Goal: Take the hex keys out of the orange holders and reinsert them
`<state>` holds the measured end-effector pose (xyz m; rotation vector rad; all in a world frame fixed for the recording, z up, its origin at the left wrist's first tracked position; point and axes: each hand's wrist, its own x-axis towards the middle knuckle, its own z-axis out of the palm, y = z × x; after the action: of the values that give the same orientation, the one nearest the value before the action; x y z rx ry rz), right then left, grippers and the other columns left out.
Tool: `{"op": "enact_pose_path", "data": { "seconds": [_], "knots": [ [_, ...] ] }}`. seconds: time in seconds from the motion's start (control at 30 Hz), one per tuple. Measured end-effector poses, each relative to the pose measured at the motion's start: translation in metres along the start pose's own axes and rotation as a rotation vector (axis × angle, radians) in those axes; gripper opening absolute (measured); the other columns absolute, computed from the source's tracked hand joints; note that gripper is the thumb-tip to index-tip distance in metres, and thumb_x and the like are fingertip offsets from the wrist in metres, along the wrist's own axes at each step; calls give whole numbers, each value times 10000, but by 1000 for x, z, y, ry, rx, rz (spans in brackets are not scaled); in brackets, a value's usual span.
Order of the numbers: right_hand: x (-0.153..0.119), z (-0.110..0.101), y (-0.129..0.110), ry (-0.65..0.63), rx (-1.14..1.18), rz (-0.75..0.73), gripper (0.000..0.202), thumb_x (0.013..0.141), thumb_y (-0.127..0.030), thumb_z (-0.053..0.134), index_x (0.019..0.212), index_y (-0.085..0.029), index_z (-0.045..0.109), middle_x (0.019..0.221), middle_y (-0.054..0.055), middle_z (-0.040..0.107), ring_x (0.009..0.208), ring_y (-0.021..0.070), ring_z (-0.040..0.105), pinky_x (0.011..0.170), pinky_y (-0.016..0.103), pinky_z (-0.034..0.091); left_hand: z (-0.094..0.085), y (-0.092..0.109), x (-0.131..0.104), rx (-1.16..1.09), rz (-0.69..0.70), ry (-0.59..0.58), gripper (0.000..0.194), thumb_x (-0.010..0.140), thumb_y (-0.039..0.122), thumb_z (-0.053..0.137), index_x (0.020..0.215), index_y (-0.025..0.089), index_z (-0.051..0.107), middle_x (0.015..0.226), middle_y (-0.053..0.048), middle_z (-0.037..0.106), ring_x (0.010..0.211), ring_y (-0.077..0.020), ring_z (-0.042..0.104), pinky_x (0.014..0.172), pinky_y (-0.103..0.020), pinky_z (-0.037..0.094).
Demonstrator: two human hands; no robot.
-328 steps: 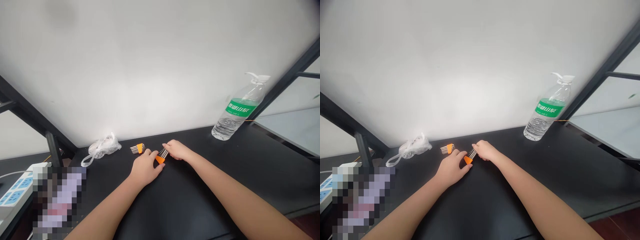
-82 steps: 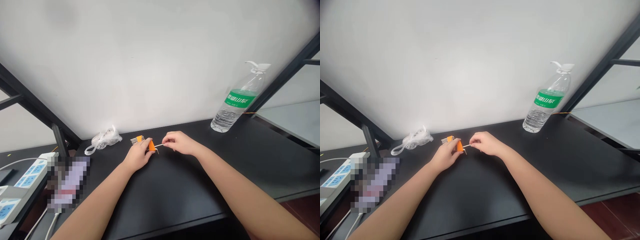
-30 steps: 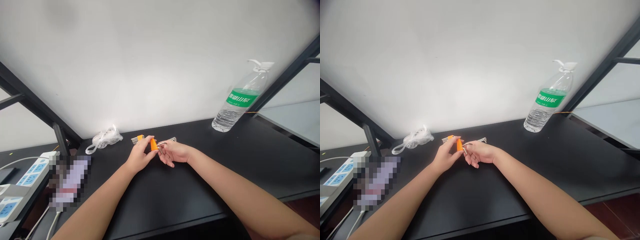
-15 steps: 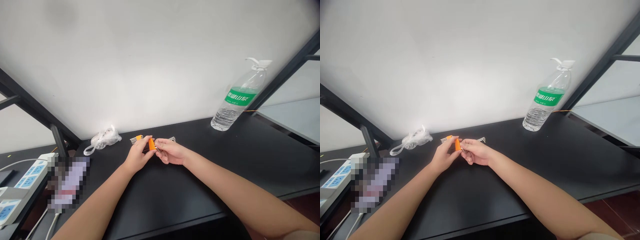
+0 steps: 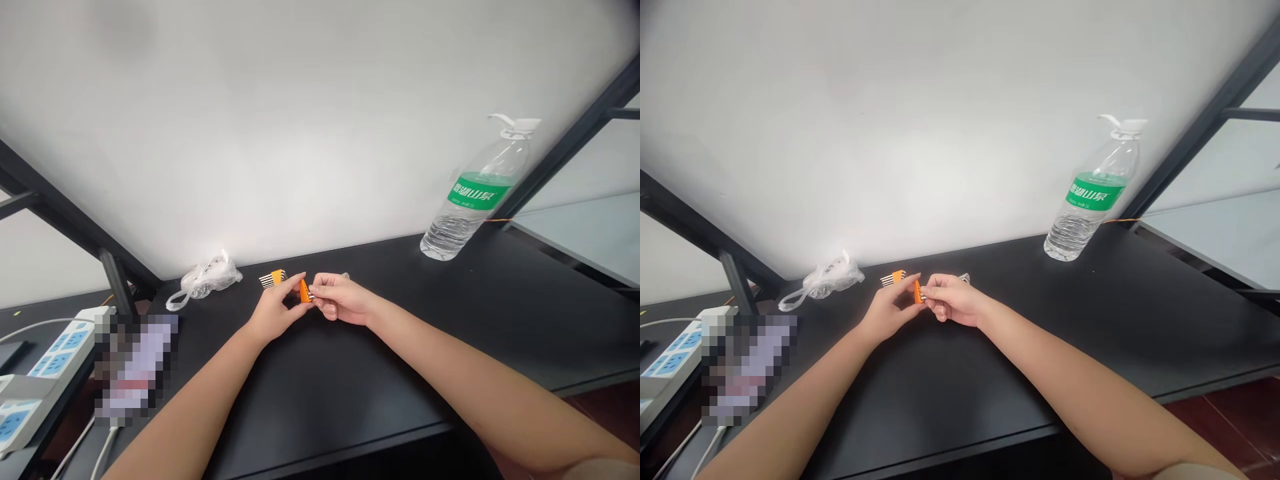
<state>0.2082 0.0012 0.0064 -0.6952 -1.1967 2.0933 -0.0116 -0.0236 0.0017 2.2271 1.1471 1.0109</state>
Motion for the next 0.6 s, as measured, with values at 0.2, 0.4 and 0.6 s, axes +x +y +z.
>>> {"op": "enact_pose_path", "data": {
  "seconds": [0.2, 0.4, 0.6],
  "knots": [
    [1, 3, 4, 14, -149, 32, 393, 830, -496, 799, 853, -195, 549, 749, 14, 703, 497, 106, 599, 503, 254, 527, 0, -6, -2, 122, -31, 57, 495, 831, 208, 699, 1313, 243, 594, 1066, -21, 745, 944, -178, 715, 909, -346, 594],
    [-2, -9, -9, 188, -714, -109, 390, 963, -562, 578, 824, -199, 606, 722, 12, 668, 517, 128, 585, 520, 270, 472, 0, -8, -3, 170, -47, 72, 462, 848, 243, 692, 1297, 255, 585, 1035, -11, 742, 941, -184, 708, 903, -343, 589],
    [-12, -58, -37, 279, -1531, -253, 91, 897, -234, 641, 890, -224, 731, 988, 42, 668, 781, 162, 611, 706, 291, 451, 1, -4, -3, 168, -44, 6, 407, 881, 254, 668, 1278, 274, 578, 1068, 6, 722, 906, -159, 694, 877, -308, 578]
  ]
}}
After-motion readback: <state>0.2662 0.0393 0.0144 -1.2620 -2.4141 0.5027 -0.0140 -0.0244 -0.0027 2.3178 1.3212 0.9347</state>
